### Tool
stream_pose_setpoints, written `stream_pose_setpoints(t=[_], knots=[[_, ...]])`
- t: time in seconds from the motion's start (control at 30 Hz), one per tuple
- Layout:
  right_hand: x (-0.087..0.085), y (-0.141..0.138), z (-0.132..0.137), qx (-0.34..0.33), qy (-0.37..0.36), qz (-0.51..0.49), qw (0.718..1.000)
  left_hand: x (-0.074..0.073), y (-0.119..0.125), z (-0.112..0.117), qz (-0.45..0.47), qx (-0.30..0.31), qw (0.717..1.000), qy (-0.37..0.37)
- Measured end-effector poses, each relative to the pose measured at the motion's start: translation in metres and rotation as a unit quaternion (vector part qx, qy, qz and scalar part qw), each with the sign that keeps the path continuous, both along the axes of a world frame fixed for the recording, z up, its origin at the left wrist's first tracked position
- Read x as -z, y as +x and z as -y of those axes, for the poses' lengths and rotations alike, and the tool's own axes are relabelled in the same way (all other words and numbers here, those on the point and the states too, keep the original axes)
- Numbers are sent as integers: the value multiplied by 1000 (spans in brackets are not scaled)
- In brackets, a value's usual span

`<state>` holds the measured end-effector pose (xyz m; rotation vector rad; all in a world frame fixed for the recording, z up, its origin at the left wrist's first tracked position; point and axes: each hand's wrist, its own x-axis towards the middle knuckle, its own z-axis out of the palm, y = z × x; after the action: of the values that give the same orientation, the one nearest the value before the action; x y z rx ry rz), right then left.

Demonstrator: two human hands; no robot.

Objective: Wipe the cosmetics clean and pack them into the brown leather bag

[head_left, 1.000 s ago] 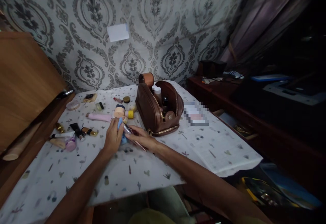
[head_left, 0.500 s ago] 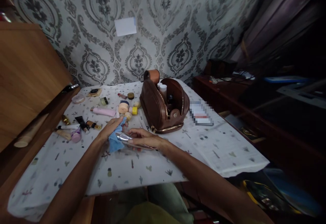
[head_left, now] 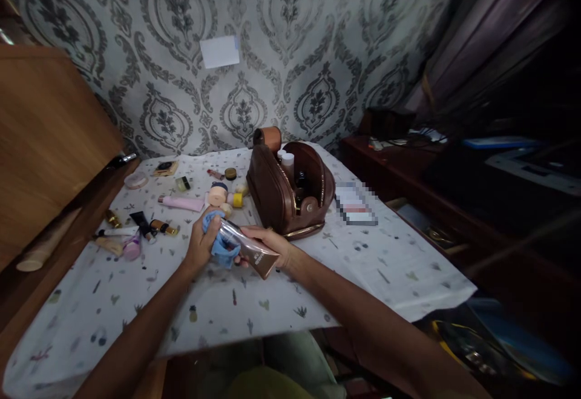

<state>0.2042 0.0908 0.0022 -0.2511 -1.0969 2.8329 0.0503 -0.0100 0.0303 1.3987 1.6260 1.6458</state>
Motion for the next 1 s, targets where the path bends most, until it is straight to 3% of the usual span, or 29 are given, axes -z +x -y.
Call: stream_pose_setpoints(t=[0.17,0.4,0.47,0.63,0.8,0.9,1.0], knots=[[-2,-1,4,-20,20,19,999,-6,-6,1,-65,-12,997,-42],[-5,0,13,88,158,8,983,-5,-12,-2,-95,6,991,-94],[-3,-1,12,85,146,8,986,-6,-12,-2,-82,8,992,-93],[2,-2,8,-24,47,-7,999,-8,-11,2,-25,54,996,-67],[4,-2,9,-41,21,-1,999,-8,-12,3,7,54,997,-62],[1,-3,13,-9,48,23,999,-9,-12,2,22,20,998,-64],[-1,-6,19,88,79,13,993,-8,-11,0,28,-61,996,-59]])
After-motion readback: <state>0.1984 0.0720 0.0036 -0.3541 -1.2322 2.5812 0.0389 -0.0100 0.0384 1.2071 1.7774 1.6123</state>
